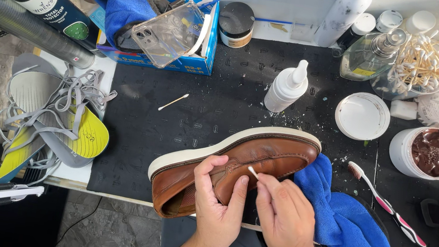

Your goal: The person cleans a pair of brown leather slip-on shoes using a toothbrush, a cloth, a spray bottle, and cotton swabs. They apply a cleaning solution to the cloth and wipe the shoe surfaces, then use a toothbrush to scrub the leather and a cotton swab to clean the seams and edges.

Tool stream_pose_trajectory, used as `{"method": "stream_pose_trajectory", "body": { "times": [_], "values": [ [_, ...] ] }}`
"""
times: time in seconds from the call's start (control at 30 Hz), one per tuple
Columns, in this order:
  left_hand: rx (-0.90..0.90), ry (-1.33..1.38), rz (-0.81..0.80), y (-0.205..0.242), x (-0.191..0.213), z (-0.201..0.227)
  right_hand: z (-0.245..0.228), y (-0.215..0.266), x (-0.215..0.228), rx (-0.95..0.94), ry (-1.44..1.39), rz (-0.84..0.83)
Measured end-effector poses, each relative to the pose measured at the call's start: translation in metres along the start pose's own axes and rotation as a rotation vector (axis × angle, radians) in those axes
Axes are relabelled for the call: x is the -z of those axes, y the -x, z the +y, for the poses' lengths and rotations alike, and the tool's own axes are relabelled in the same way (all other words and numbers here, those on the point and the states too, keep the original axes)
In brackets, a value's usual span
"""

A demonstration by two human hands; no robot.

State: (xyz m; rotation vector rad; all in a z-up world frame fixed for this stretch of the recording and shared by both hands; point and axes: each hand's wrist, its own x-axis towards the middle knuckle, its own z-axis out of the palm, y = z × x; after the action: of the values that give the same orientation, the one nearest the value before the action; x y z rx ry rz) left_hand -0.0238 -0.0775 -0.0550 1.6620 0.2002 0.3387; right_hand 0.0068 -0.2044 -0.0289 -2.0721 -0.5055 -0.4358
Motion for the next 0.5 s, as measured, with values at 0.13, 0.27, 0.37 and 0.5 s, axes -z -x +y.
{"method": "stream_pose_trajectory", "body": {
  "times": [0.13, 0.27, 0.37, 0.5],
  "values": [
    [0.021, 0.008, -0.004, -0.0001, -0.0005, -0.0004, -0.0006, 0.0013, 0.0012, -0.144, 0.064, -0.025],
    [0.023, 0.011, -0.006, 0.001, 0.0004, -0.0015, 0.0005, 0.003, 0.001, -0.093, 0.01, -0.027],
    [0.01, 0.009, -0.008, 0.0012, 0.0004, -0.0011, 0.0019, 0.0041, -0.0005, -0.152, 0.038, -0.03],
    [-0.031, -0.015, 0.001, 0.0011, 0.0004, -0.0017, 0.0039, 0.0071, -0.0022, -0.082, 0.006, -0.075]
  ]
}}
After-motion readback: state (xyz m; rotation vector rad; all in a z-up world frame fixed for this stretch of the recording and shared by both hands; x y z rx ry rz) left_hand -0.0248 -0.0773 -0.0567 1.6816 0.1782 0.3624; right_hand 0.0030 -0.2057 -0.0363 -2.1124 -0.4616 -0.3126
